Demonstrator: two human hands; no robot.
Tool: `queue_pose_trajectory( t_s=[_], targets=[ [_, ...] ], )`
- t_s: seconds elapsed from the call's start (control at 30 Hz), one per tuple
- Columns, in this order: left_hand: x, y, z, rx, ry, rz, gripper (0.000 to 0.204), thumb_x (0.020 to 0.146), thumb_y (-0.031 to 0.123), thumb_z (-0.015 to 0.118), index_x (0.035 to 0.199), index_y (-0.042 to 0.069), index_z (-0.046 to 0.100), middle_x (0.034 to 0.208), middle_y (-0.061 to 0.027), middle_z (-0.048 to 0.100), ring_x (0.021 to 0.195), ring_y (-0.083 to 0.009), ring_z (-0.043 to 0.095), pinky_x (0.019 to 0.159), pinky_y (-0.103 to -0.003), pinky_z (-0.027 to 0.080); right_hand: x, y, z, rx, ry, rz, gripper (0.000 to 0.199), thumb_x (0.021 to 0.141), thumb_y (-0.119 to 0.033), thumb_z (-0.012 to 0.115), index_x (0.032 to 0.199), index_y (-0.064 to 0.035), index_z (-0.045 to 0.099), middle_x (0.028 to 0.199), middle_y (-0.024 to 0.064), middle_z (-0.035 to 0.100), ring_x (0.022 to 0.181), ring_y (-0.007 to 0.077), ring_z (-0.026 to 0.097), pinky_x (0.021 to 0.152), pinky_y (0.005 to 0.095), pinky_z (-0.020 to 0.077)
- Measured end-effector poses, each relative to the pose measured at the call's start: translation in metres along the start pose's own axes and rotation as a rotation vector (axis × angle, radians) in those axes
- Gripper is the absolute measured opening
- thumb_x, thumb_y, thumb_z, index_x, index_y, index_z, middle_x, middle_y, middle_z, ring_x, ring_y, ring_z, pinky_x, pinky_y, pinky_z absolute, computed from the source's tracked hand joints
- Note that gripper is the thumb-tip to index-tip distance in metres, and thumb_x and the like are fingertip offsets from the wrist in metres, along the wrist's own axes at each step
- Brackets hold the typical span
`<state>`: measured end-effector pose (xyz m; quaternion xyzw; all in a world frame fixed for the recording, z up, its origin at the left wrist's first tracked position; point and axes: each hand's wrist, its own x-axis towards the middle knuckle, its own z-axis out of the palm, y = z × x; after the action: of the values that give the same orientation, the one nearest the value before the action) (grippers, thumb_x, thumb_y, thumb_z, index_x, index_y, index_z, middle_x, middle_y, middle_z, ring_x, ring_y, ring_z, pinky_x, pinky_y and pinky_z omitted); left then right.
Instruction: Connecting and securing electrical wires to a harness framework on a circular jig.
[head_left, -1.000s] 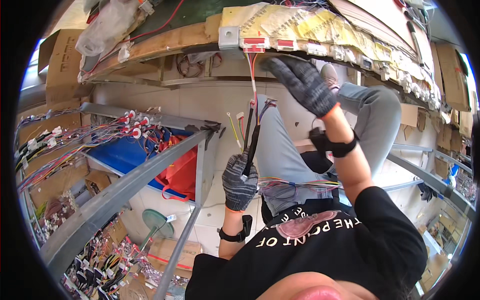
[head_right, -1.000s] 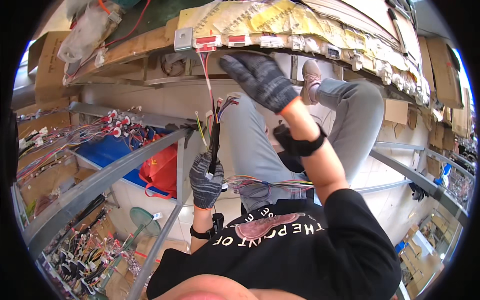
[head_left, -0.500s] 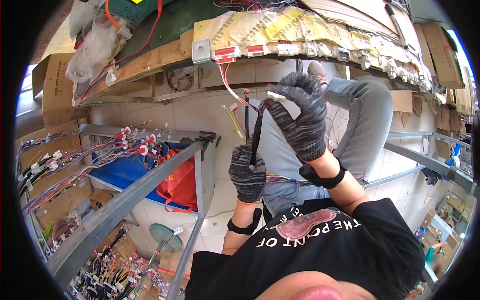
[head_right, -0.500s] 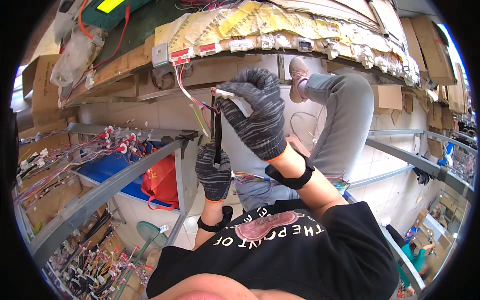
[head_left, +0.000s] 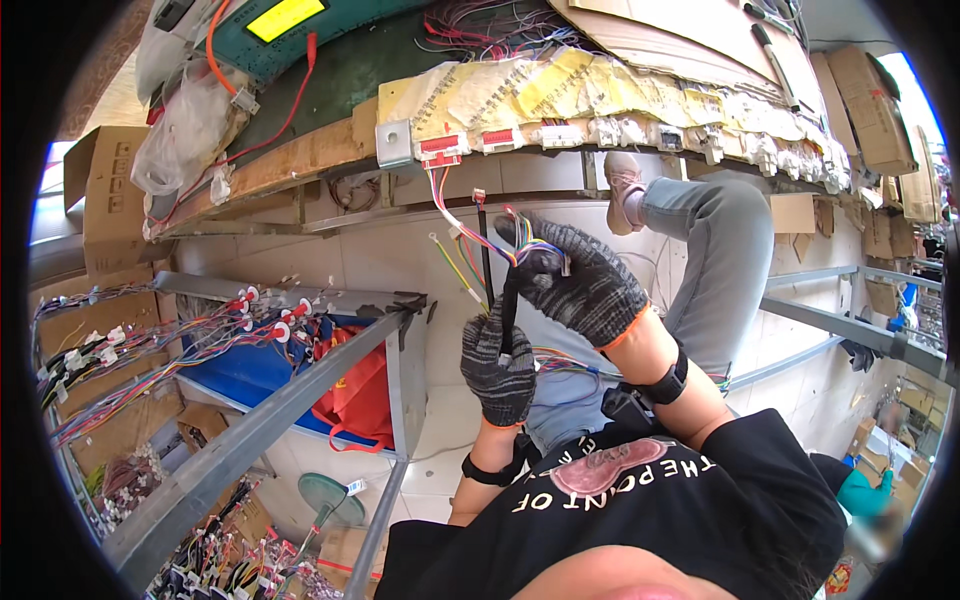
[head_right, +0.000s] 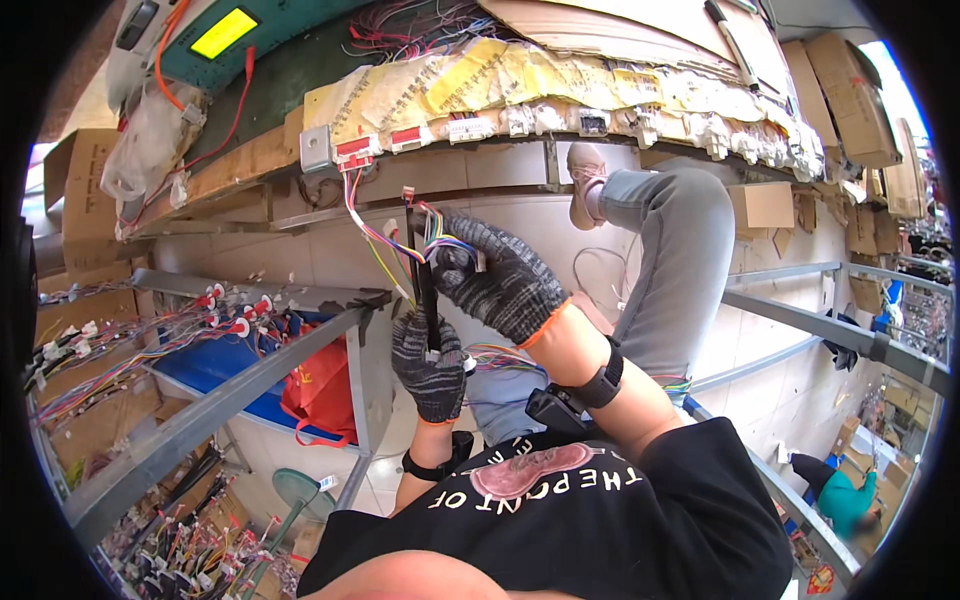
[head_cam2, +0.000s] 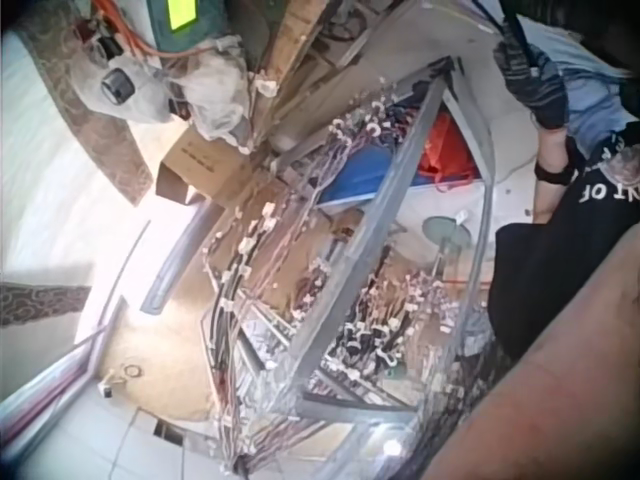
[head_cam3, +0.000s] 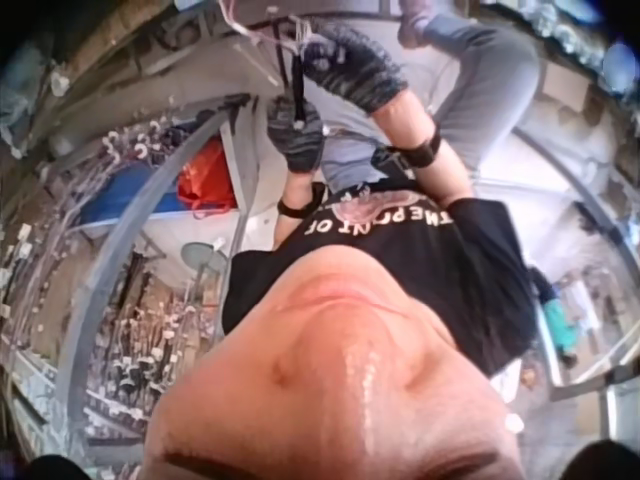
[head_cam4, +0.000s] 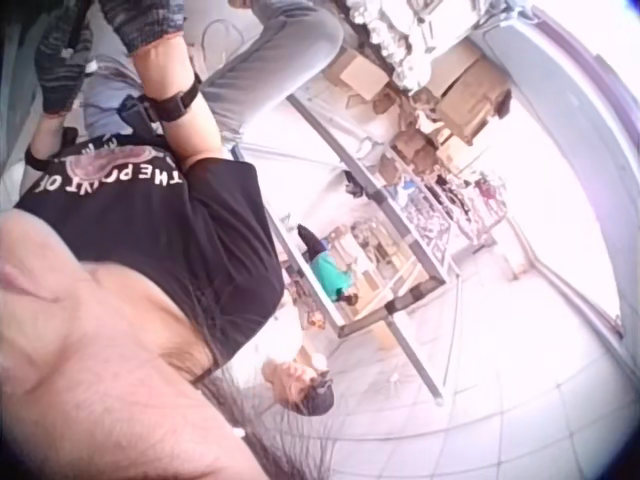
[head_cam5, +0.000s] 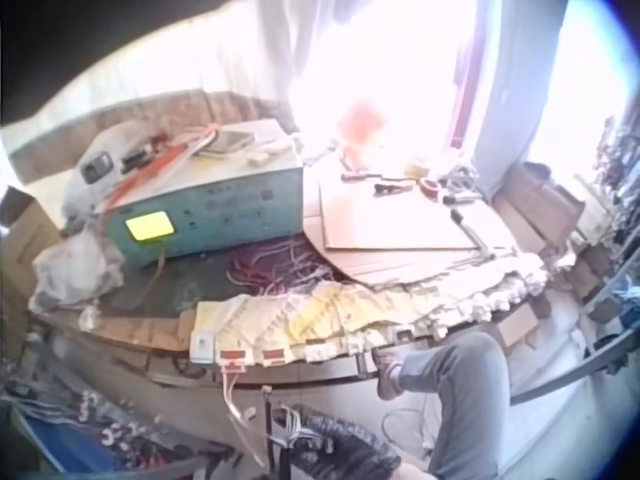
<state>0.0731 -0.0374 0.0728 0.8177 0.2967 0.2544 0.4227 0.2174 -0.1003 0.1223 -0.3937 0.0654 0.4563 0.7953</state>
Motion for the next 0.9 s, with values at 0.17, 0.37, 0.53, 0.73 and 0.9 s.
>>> queue_pose_trajectory(
  t_s=[0.17,0.37,0.53,0.73,0.9],
  targets=[
    [0.005,-0.006,0.000,-0.117,-0.045,-0.084,0.028,0.068,-0.003,0.061,0.096,0.001,0.062,0.075,-0.0152,0.056,0.064,-0.0280,0.056,0.060,-0.035,0.046,0.003,-0.012,0.002,0.373,-0.323,0.048,0.042,0.088,-0.002,0.046,0.130,-0.0024,0.040,0.118,0.0092,0.054,0.096,0.0099,0.054,0.082,0.0192,0.0457],
    [0.015,-0.012,-0.007,-0.273,-0.275,-0.107,0.024,0.068,-0.003,0.063,0.092,0.002,0.061,0.079,-0.0123,0.060,0.067,-0.0255,0.058,0.062,-0.032,0.047,0.024,-0.012,-0.012,0.666,-0.714,0.038,0.057,0.088,-0.008,0.052,0.139,-0.0044,0.024,0.127,0.0101,0.049,0.102,0.0135,0.054,0.086,0.0241,0.0456],
    [0.025,-0.005,-0.011,-0.434,-0.355,-0.218,0.029,0.069,-0.005,0.061,0.097,0.003,0.063,0.082,-0.0123,0.061,0.070,-0.0251,0.059,0.065,-0.031,0.048,0.033,-0.008,-0.014,-0.376,-0.455,-0.591,0.058,0.081,-0.011,0.063,0.133,-0.0100,0.036,0.127,0.0126,0.046,0.111,0.0235,0.051,0.092,0.0349,0.0419],
    [0.019,-0.029,0.016,-0.047,-0.104,0.125,0.034,0.069,0.000,0.061,0.102,0.006,0.063,0.080,-0.0140,0.060,0.070,-0.0296,0.058,0.062,-0.036,0.047,0.033,-0.020,0.003,-1.171,-0.356,-0.776,0.043,0.071,-0.013,0.070,0.108,-0.0044,0.051,0.106,0.0157,0.054,0.096,0.0345,0.054,0.085,0.0395,0.0436],
    [0.033,-0.016,0.020,0.028,-0.153,0.135,0.039,0.066,0.000,0.058,0.104,0.007,0.063,0.079,-0.0157,0.056,0.069,-0.0331,0.057,0.060,-0.040,0.047,0.037,-0.015,0.017,-0.619,-0.081,-0.523,0.023,0.081,-0.011,0.061,0.100,-0.0012,0.055,0.088,0.0086,0.059,0.076,0.0175,0.057,0.069,0.0288,0.0472]
  ],
)
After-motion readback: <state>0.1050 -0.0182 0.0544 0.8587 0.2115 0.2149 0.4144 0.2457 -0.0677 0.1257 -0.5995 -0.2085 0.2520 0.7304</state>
